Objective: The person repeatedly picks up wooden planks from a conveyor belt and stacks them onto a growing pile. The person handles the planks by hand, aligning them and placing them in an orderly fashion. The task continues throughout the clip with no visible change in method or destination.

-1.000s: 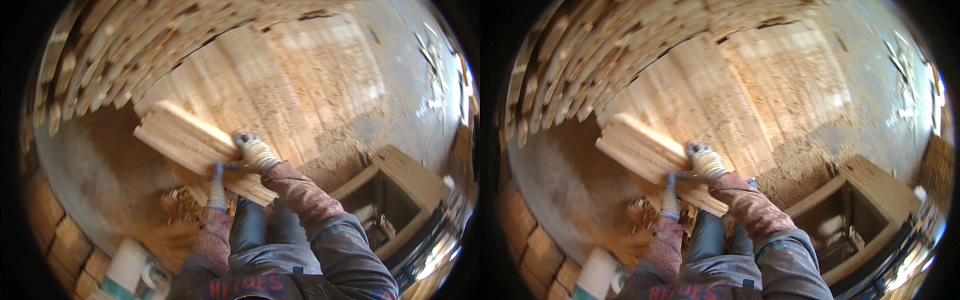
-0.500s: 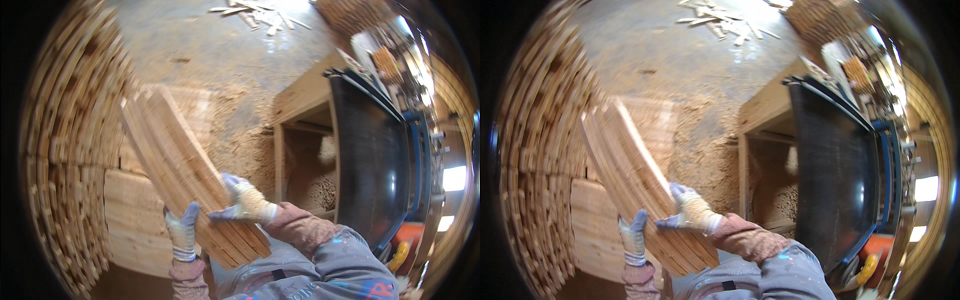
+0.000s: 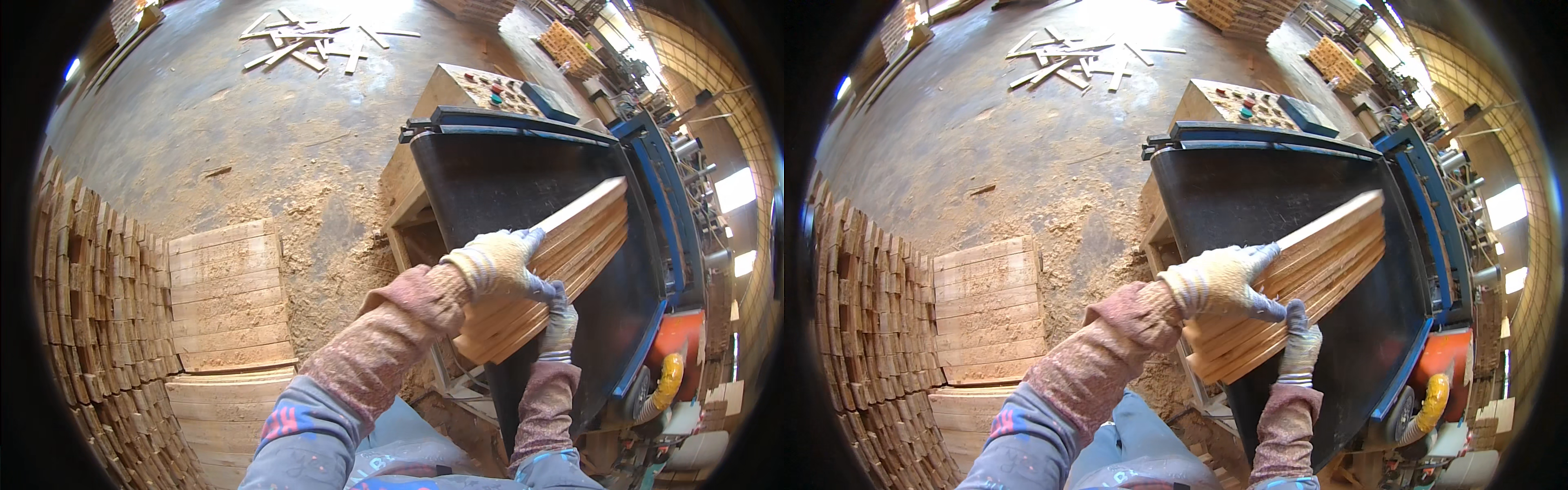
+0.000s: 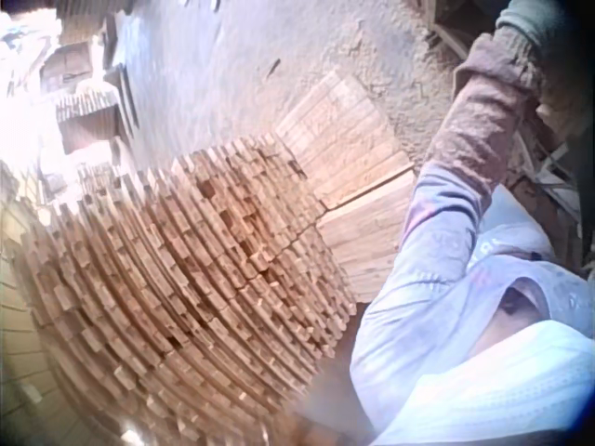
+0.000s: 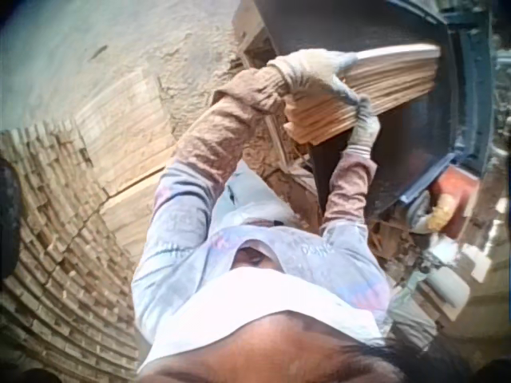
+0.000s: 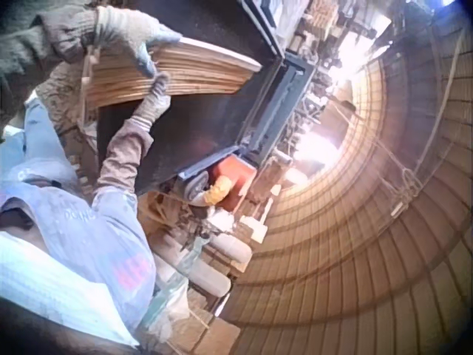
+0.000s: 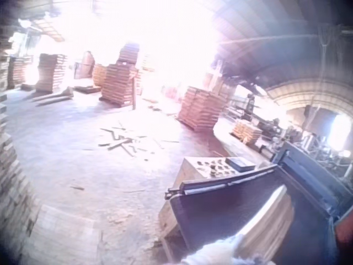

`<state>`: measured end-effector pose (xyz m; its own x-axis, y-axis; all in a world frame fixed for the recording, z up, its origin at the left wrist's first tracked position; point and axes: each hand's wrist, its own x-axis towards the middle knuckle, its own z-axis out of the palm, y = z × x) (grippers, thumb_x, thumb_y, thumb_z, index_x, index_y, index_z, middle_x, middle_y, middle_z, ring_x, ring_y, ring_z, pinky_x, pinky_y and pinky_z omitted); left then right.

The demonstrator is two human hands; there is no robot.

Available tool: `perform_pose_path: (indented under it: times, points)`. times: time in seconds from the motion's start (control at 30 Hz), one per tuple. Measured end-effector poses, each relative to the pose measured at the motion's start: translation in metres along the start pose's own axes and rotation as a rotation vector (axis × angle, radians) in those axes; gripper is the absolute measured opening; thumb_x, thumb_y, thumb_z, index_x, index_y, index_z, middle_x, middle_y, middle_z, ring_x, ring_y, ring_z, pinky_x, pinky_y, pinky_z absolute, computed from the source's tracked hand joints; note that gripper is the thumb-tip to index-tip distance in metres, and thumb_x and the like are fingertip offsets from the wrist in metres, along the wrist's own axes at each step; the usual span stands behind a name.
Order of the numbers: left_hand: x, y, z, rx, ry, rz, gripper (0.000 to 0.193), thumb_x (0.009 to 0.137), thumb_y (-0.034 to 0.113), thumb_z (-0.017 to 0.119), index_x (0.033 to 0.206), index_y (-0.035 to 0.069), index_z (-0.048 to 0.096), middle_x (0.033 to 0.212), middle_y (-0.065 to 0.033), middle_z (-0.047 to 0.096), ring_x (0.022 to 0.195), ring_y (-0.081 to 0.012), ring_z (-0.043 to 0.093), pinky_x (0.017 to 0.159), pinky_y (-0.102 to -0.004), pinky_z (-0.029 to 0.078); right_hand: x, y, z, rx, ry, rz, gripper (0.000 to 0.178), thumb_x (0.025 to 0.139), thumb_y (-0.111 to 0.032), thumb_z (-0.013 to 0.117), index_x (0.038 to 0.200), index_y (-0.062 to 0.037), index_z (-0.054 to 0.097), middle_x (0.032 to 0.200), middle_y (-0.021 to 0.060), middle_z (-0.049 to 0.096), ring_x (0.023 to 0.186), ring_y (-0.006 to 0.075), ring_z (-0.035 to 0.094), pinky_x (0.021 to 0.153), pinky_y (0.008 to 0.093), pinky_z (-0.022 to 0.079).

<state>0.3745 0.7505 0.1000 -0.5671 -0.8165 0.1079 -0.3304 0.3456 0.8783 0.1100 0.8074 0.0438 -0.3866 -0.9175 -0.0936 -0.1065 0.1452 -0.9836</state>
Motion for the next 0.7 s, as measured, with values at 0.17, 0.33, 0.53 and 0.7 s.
perform_pose_path:
  times: [0.17,0.33,0.53,0.7]
  points:
    - [0.005,-0.044,-0.025,-0.034,0.131,-0.086,0.082,0.072,0.053,0.081,0.127,-0.002,0.056,0.110,-0.0278,0.068,0.104,-0.0409,0.068,0.089,-0.0452,0.055,0.075,0.020,0.037,-0.121,-0.041,0.075,0.037,0.097,-0.035,0.073,0.105,0.0019,0.073,0.098,0.0050,0.071,0.080,0.0151,0.062,0.075,0.0337,0.055]
    - [-0.022,-0.058,0.015,0.232,1.089,0.055,0.069,0.090,0.041,0.063,0.149,0.008,0.048,0.145,-0.0215,0.051,0.140,-0.0446,0.039,0.115,-0.0668,0.023,0.224,0.049,0.062,-0.348,-0.171,-0.138,0.040,0.103,-0.032,0.061,0.124,0.0012,0.066,0.112,0.0077,0.070,0.097,0.0190,0.064,0.091,0.0338,0.054]
    - [-0.236,-0.163,0.084,-0.147,1.215,-0.322,0.044,0.091,0.029,0.071,0.129,0.009,0.065,0.118,-0.0161,0.069,0.112,-0.0342,0.064,0.101,-0.0448,0.049,0.300,0.019,0.110,-0.777,-0.350,-0.400,0.051,0.104,-0.036,0.054,0.140,-0.0003,0.053,0.125,0.0121,0.063,0.113,0.0222,0.059,0.103,0.0351,0.048]
    - [-0.483,-0.195,0.235,-0.667,1.368,-1.203,0.041,0.095,0.018,0.070,0.133,0.006,0.062,0.130,-0.0141,0.067,0.118,-0.0277,0.064,0.103,-0.0380,0.050,0.144,-0.031,0.209,-0.777,-0.497,-1.069,0.067,0.095,-0.032,0.068,0.147,0.0008,0.042,0.123,0.0136,0.062,0.105,0.0237,0.063,0.093,0.0352,0.056]
